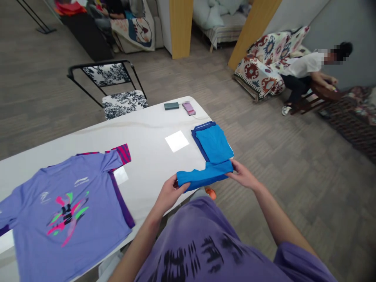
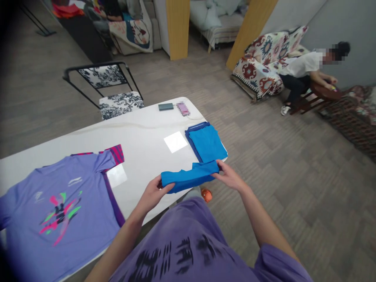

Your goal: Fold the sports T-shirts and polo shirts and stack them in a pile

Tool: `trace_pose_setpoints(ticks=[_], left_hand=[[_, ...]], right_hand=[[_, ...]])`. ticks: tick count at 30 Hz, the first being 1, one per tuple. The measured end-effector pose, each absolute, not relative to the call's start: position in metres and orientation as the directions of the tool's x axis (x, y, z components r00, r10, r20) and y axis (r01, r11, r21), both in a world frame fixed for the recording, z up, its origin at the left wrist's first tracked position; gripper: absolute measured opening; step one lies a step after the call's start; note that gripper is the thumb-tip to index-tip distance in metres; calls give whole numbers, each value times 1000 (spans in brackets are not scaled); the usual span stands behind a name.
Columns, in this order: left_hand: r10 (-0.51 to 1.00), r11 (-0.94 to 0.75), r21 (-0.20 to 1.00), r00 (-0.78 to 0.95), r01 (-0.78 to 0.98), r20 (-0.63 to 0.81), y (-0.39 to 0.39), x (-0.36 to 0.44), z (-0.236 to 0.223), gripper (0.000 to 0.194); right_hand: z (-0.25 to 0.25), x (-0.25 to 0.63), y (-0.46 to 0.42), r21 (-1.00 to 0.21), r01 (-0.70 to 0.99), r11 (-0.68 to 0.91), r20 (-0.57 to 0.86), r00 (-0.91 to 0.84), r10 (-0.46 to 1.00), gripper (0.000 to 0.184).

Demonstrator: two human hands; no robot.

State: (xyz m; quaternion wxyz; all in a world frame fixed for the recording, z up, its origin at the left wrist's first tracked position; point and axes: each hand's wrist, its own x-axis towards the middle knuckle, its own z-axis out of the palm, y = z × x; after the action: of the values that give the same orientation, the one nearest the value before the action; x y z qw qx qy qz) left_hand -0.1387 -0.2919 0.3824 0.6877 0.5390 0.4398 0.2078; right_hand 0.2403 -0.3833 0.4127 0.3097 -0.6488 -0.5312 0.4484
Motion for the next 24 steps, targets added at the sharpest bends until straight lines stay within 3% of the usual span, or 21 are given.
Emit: trace_pose_setpoints(ticks=[4, 8, 11, 14, 19, 24], left_hand=[[747, 381, 923, 569, 57, -344, -237, -51, 390, 51], [773, 378, 925, 534, 43, -341, -143, 56, 339, 57], [818, 373, 897, 371, 238, -439, -75, 123, 277, 61], [837, 406, 780, 148, 476, -527, -45, 149, 218, 74], [772, 456, 617, 60, 641, -633, -107, 96, 176, 59], [635, 554, 348, -113, 756, -764, -245, -14, 200, 43]], right_hand=[[426, 332, -343, -900, 392, -190, -171, 84, 982, 57], [377, 427, -244, -906, 390, -163, -139, 89, 986, 64], [317, 476, -168, -822, 537, -188, -103, 186, 977, 79], [262, 486, -124, -596, 761, -254, -53, 278, 959, 80], [201, 432, -120, -389, 902, -190, -150, 142, 978, 75], [168, 392, -142, -283, 939, -197, -362, 86, 928, 76]])
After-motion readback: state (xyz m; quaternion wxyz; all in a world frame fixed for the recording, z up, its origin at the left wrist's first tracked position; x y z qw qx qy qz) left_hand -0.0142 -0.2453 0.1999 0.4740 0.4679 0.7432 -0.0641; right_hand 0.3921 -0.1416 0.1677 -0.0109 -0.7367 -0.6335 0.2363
